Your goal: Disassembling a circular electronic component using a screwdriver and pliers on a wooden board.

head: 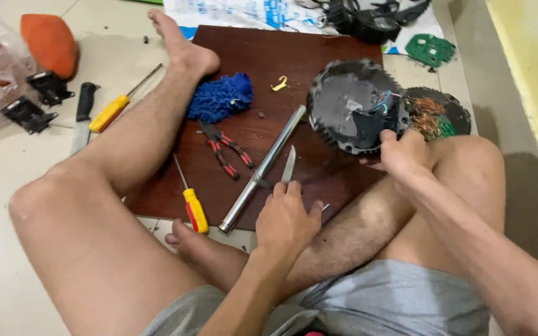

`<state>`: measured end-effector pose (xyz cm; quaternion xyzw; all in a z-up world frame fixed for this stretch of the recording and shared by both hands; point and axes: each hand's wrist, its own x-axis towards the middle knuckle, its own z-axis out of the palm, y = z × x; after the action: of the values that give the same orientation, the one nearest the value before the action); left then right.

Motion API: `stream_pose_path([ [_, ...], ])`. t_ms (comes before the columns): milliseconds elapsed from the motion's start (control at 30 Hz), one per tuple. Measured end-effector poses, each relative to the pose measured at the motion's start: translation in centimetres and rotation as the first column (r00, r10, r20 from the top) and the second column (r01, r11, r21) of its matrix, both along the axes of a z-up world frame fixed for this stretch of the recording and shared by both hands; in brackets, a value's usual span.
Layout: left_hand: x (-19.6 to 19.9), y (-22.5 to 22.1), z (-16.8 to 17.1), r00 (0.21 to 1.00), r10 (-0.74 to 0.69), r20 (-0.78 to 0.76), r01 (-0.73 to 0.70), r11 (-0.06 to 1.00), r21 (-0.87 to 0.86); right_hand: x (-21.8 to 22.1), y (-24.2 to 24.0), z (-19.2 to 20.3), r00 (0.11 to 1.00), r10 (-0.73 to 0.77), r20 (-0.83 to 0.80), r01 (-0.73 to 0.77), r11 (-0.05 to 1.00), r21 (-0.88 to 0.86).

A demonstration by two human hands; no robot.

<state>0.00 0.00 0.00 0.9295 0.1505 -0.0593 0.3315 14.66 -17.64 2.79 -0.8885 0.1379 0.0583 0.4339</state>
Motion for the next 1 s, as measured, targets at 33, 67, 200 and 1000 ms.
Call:
stream_pose_path([
  [33,0.4,-0.1,-1.2,1.0,-0.012,0.0,0.012,1.0,0.004,2.4,-1.6,-2.1,1.0,-0.012,0.0,0.012,1.0,0.004],
  [67,0.7,-0.1,-2.5,0.995,-0.075,-0.065,0.08,0.994,0.072,4.7,-3.2,-4.1,0.999,0.023,-0.024,-0.027,0.979,-0.203],
  [200,1.4,0.1,-6.3,0.993,-0.081,-0.081,0.097,0.971,0.217,8.2,-2.8,-7.3,0.966,0.255,-0.042,-0.247,0.865,-0.436],
  [1000,-4.3,4.3,2.5,0.918,0.395,0.033,-0.368,0.882,-0.293,2.7,0.8,-4.7,0.946,0.27,-0.179,-0.324,0.81,-0.488],
])
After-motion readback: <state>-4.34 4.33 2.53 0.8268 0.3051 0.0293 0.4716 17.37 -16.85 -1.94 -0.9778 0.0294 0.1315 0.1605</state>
